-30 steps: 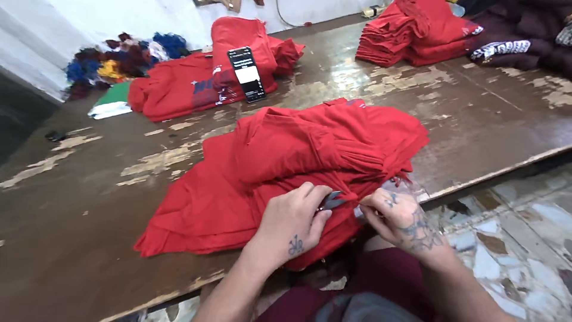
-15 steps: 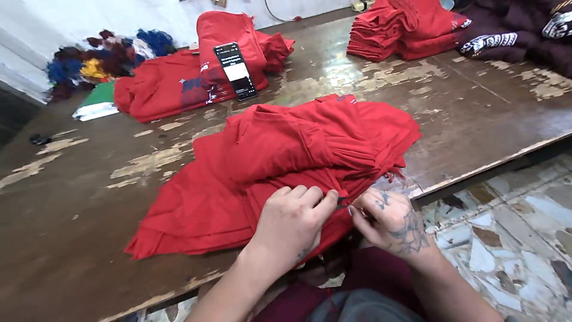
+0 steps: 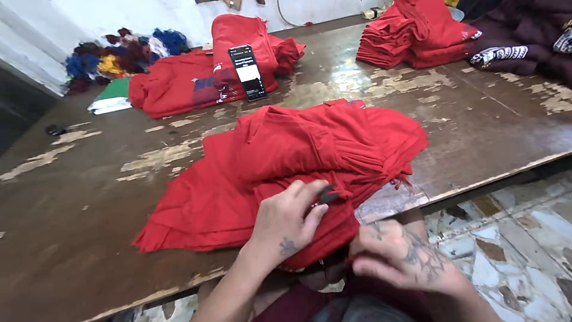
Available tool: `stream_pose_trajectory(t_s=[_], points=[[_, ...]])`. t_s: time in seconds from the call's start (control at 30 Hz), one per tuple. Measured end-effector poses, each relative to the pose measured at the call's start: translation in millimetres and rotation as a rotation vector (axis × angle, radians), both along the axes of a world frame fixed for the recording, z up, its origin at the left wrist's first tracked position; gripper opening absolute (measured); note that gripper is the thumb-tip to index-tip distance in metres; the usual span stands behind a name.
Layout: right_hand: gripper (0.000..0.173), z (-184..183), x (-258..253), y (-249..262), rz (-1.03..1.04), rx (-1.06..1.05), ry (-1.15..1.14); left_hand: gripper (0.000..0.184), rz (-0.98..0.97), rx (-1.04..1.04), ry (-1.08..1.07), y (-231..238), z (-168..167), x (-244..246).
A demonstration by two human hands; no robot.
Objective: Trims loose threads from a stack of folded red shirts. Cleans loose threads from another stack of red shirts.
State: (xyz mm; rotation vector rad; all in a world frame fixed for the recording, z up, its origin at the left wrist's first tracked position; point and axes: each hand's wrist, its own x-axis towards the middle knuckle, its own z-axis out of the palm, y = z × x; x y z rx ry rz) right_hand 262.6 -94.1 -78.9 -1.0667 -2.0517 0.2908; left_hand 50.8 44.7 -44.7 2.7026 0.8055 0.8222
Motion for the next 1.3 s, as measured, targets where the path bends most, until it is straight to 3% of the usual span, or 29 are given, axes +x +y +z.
stream_pose_trajectory(t_s=[0.07, 0.1, 0.17, 0.2, 0.23, 0.3, 0.33, 0.37, 0.4, 0.47, 0.57, 0.63, 0.73, 0.8, 0.87, 0.93, 1.0, 1.13, 1.23, 1.3], points=[[0.037, -4, 7, -16, 0.058, -0.05, -0.074, 0.054, 0.075, -0.176, -0.035, 2, -8, -13], [0.033, -6, 10, -18, 0.04, -0.016, -0.097, 0.054, 0.063, -0.218, 0.073, 3, -7, -20], [0.03, -3, 11, -14, 0.015, 0.072, -0.112, 0.035, -0.049, -0.297, 0.348, 10, 4, -31], [0.035, 2, 8, -7, 0.04, 0.103, -0.118, 0.023, -0.056, -0.302, 0.309, 16, 13, -38], [0.042, 8, 2, 1, 0.072, 0.128, -0.121, 0.017, 0.035, -0.268, 0.082, 21, 19, -47], [0.047, 20, -17, 28, 0.124, 0.125, -0.138, 0.012, 0.294, -0.234, -0.738, 26, 31, -47], [0.043, 25, -27, 46, 0.099, 0.124, -0.178, 0.007, 0.329, -0.208, -1.029, 29, 43, -36], [0.039, 29, -34, 68, 0.036, 0.132, -0.233, 0.003, 0.301, -0.211, -1.129, 27, 50, -24], [0.035, 33, -38, 91, -0.046, 0.141, -0.28, 0.003, 0.232, -0.239, -1.049, 21, 47, -12], [0.038, 30, -34, 134, -0.207, 0.132, -0.325, 0.021, 0.169, -0.319, -0.659, 21, 26, 3], [0.057, 26, -19, 188, -0.293, -0.261, -0.408, 0.032, 0.297, -0.484, -0.201, 62, -8, -1], [0.064, 27, -22, 196, -0.298, -0.417, -0.463, 0.033, 0.324, -0.456, -0.177, 64, -23, -9], [0.071, 22, -22, 189, -0.302, -0.375, -0.5, 0.036, 0.171, -0.268, -0.135, 22, -11, -18], [0.071, 12, -14, 183, -0.293, -0.234, -0.396, 0.037, 0.018, -0.204, -0.026, -5, -14, -26], [0.064, -1, -7, 174, -0.278, 0.008, -0.144, 0.029, -0.072, -0.237, 0.125, -19, -26, -34], [0.056, -3, -1, 151, -0.259, 0.186, 0.044, 0.015, -0.099, -0.251, 0.086, -19, -35, -41], [0.053, -7, -2, 115, -0.266, 0.262, 0.061, 0.014, -0.117, -0.301, -0.042, -15, -37, -47], [0.033, -46, -7, 43, -0.158, 0.22, -0.054, 0.022, -0.122, -0.393, -0.071, -12, -33, -48], [0.036, -56, 9, 0, -0.222, 0.225, 0.023, 0.025, -0.105, -0.363, 0.004, -9, -24, -46], [0.038, -45, 12, -5, -0.291, 0.238, 0.065, 0.022, -0.027, -0.231, 0.01, -7, -21, -40]])
